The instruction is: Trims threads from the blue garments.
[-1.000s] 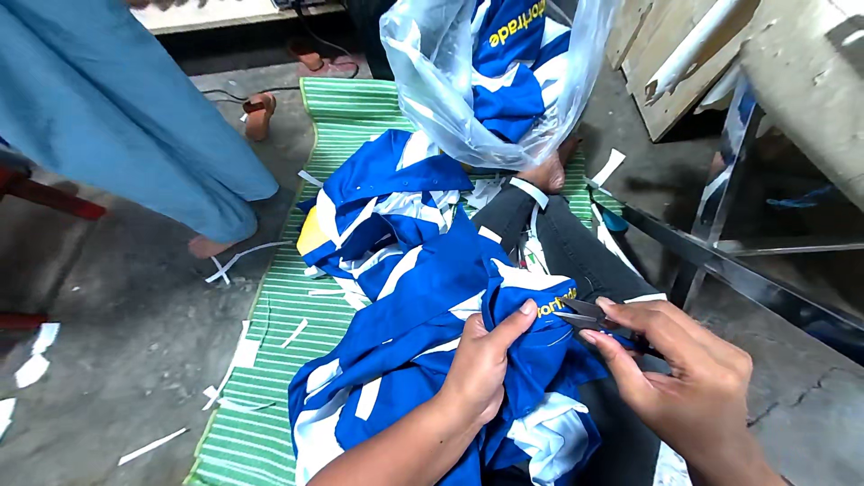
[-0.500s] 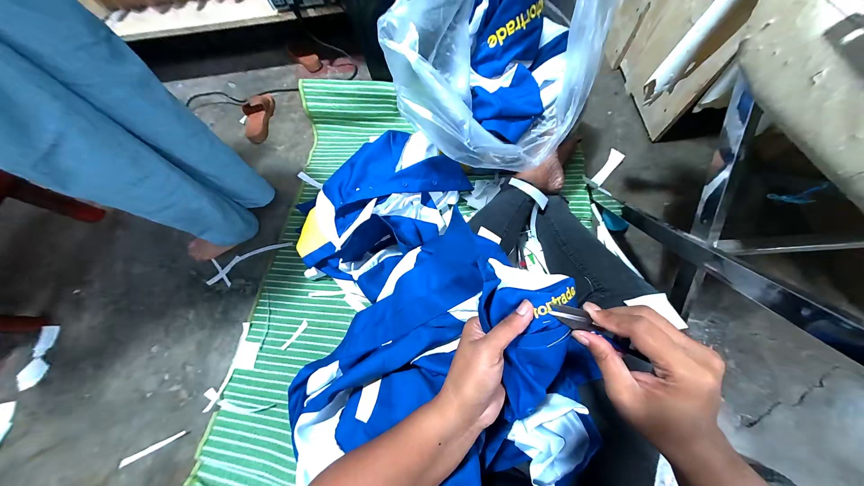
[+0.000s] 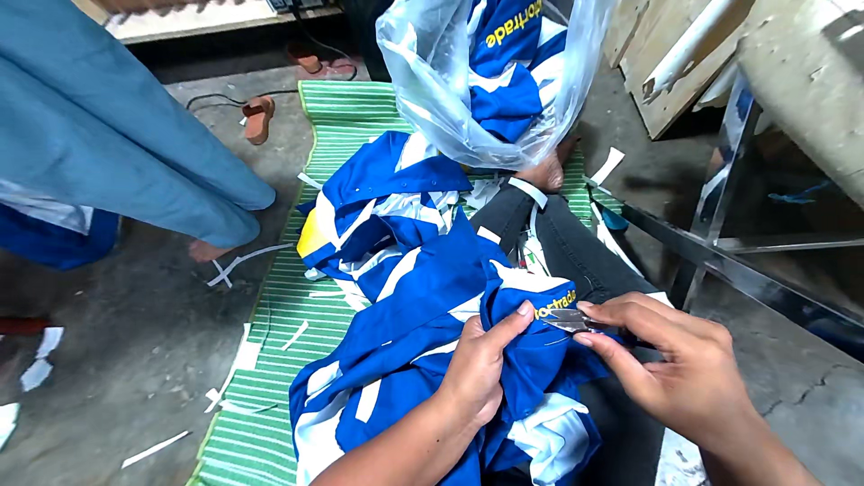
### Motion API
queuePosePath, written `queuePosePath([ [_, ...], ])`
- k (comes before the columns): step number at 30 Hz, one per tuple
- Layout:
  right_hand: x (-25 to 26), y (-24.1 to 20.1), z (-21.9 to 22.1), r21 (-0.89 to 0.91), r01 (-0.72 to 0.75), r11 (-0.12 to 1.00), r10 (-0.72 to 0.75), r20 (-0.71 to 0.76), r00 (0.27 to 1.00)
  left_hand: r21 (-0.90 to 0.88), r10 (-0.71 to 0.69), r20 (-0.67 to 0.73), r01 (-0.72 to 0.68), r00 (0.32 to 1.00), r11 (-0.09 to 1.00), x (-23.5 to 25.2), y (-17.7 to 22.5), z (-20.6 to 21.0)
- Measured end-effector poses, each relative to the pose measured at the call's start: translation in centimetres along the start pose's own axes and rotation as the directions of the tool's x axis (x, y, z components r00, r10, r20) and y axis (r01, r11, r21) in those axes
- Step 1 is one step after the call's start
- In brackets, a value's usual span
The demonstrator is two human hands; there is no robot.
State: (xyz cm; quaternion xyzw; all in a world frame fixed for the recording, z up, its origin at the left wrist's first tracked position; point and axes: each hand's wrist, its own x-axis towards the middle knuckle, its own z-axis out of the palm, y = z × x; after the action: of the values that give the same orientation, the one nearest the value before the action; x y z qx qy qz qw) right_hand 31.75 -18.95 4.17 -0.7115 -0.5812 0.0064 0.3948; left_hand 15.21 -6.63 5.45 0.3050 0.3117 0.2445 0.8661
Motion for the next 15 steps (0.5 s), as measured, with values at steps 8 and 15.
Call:
queuePosePath([
  [8, 0.55, 0.23, -0.66, -0.094, 0.083, 0.992, -0.080, 0.034, 0.996, 0.041, -0.040, -0.016, 0.041, 0.999, 0.998, 0.08, 0.20, 0.05],
  [15, 0.52, 0.86, -0.41, -0.032, 0.032, 0.999, -0.030, 0.041, 0.999, 0.015, -0.054, 0.022, 0.054, 0.998, 0.998, -0.06, 0.56, -0.18],
])
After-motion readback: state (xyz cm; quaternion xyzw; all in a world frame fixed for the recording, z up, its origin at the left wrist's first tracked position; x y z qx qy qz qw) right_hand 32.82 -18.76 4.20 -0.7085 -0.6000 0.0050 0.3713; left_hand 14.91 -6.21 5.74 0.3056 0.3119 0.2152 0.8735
